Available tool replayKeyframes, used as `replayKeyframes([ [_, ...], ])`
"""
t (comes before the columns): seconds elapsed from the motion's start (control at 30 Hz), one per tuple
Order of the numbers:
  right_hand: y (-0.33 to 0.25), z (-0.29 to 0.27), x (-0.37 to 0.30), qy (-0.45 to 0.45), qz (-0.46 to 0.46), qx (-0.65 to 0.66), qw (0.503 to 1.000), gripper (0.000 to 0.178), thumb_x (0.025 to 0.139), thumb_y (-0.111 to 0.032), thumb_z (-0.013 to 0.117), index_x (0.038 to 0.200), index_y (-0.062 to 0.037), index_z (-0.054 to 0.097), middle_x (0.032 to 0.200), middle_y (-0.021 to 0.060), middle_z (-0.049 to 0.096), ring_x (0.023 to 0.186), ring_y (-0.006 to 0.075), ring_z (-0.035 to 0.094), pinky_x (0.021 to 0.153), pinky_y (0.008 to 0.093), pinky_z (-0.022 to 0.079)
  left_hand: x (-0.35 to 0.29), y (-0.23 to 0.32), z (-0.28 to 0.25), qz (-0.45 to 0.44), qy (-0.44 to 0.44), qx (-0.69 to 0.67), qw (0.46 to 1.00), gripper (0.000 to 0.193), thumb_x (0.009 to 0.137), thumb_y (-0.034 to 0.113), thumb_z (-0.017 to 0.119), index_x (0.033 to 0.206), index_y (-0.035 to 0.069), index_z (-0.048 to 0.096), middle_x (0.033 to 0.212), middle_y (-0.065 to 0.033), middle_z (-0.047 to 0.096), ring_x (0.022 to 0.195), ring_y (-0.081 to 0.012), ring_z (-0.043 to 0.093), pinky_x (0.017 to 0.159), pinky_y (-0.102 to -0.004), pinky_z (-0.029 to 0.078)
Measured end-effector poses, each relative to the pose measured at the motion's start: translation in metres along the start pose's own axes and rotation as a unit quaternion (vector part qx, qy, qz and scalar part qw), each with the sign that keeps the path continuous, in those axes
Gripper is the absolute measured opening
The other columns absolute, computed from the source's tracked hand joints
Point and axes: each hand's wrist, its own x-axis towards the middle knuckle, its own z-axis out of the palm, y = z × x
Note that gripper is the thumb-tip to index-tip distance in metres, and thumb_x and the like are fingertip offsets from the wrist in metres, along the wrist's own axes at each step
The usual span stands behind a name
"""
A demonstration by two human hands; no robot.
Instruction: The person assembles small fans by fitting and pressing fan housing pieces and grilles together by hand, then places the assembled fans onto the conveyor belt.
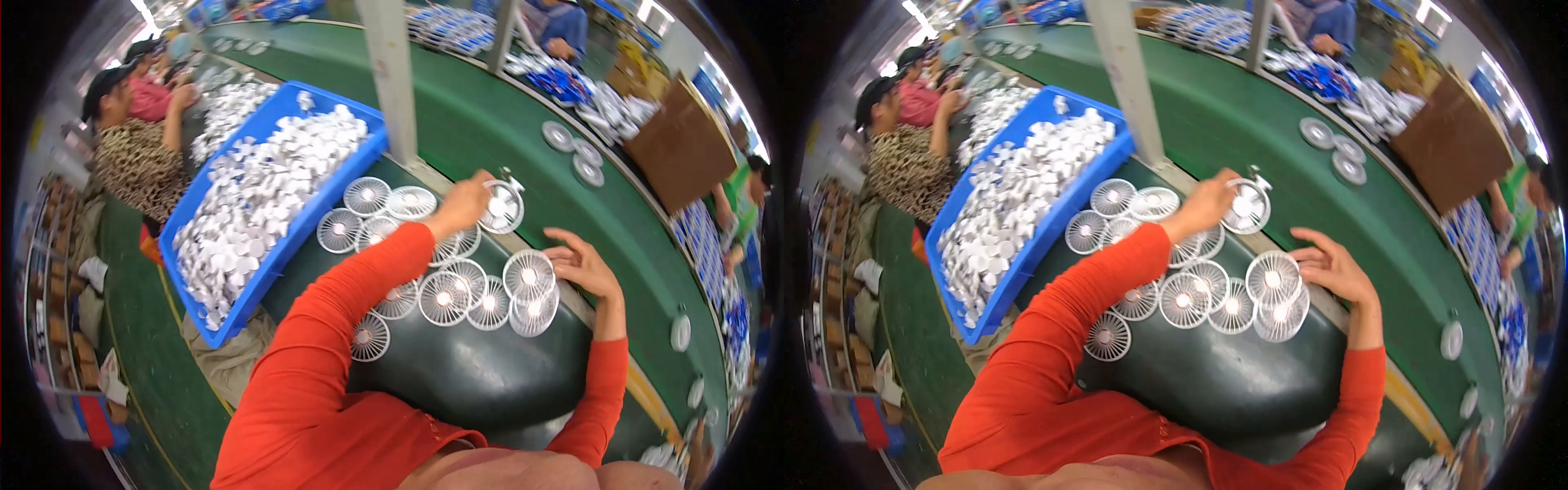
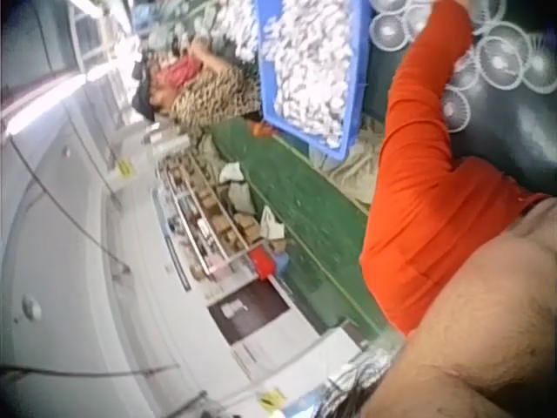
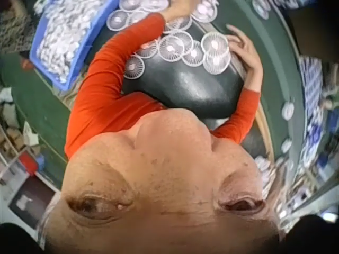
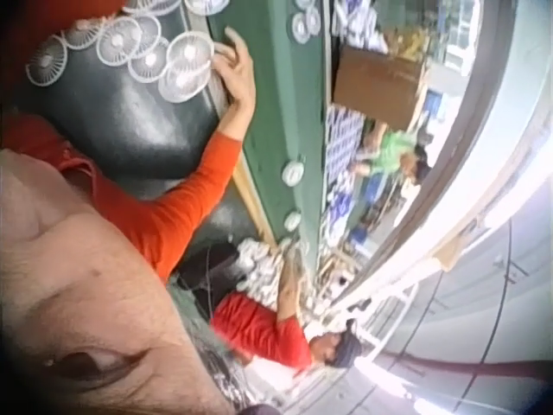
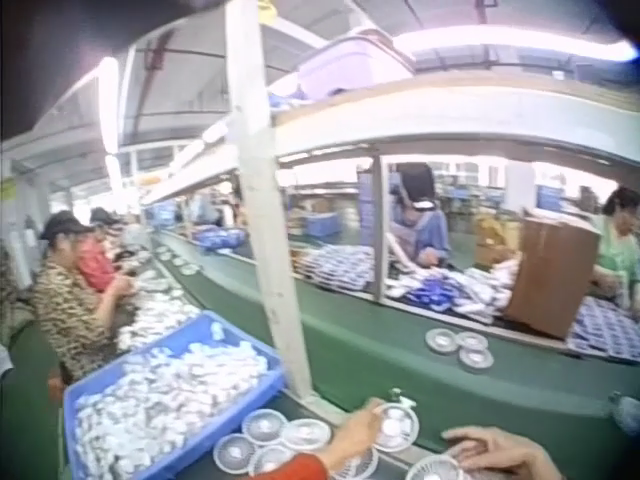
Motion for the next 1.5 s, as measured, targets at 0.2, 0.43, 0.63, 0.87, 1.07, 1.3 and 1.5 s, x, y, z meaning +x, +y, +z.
replayKeyframes([
  [0.2,0.006,-0.112,0.102,0.330,-0.150,-0.526,0.769,0.058,0.081,-0.030,0.072,0.133,-0.0163,0.050,0.131,0.0135,0.052,0.123,0.0291,0.048,0.094,0.0408,0.045,-0.004,0.006,-0.001,0.022,0.003,0.014,1.000,0.018,0.094,0.017,0.048,0.107,0.005,0.051,0.080,-0.0221,0.063,0.080,-0.0430,0.061,0.068,-0.0507,0.046],
  [0.43,0.026,-0.148,0.170,0.449,0.090,-0.597,0.659,0.056,0.081,-0.052,0.065,0.129,-0.0255,0.053,0.141,0.0096,0.044,0.131,0.0337,0.038,0.096,0.0569,0.039,-0.005,0.003,-0.001,0.036,0.008,0.018,0.999,0.017,0.096,0.017,0.046,0.106,0.005,0.051,0.078,-0.0219,0.062,0.078,-0.0432,0.060,0.068,-0.0500,0.046],
  [0.63,0.042,-0.158,0.155,0.462,0.021,-0.646,0.607,0.041,0.087,-0.040,0.062,0.115,-0.0115,0.056,0.130,0.0060,0.053,0.121,0.0328,0.047,0.087,0.0520,0.047,-0.003,0.000,-0.004,0.038,0.014,0.020,0.999,0.016,0.096,0.017,0.045,0.104,0.004,0.050,0.078,-0.0219,0.061,0.078,-0.0434,0.060,0.068,-0.0514,0.045],
  [0.87,0.058,-0.131,0.094,0.427,-0.073,-0.714,0.550,0.029,0.090,-0.029,0.060,0.105,-0.0044,0.058,0.108,0.0145,0.063,0.092,0.0341,0.062,0.073,0.0458,0.052,-0.004,-0.001,-0.002,0.045,0.020,0.014,0.999,0.016,0.095,0.016,0.046,0.103,0.003,0.050,0.081,-0.0239,0.062,0.080,-0.0441,0.060,0.069,-0.0526,0.045],
  [1.07,0.025,-0.073,0.005,0.477,-0.146,-0.531,0.685,0.020,0.093,-0.018,0.057,0.083,-0.0018,0.061,0.081,0.0224,0.060,0.063,0.0367,0.059,0.057,0.0426,0.046,-0.004,-0.002,-0.001,0.041,0.033,0.018,0.998,0.016,0.094,0.016,0.046,0.100,0.001,0.050,0.079,-0.0252,0.062,0.079,-0.0448,0.060,0.070,-0.0544,0.045],
  [1.3,0.064,-0.006,-0.094,0.336,-0.039,-0.092,0.937,0.022,0.095,-0.020,0.056,0.082,-0.0028,0.060,0.076,-0.0064,0.051,0.073,0.0051,0.045,0.065,0.0222,0.038,-0.003,0.001,0.003,0.034,0.031,0.013,0.999,0.017,0.093,0.016,0.047,0.099,0.000,0.050,0.079,-0.0258,0.063,0.078,-0.0454,0.060,0.070,-0.0546,0.045],
  [1.5,0.082,0.026,-0.125,0.347,-0.066,-0.170,0.920,0.022,0.093,-0.013,0.055,0.085,0.0053,0.063,0.131,0.0162,0.056,0.087,0.0095,0.058,0.070,0.0198,0.042,-0.001,-0.002,0.003,0.018,0.033,0.014,0.999,0.020,0.093,0.018,0.047,0.103,0.002,0.054,0.081,-0.0255,0.064,0.081,-0.0445,0.061,0.073,-0.0538,0.046],
])
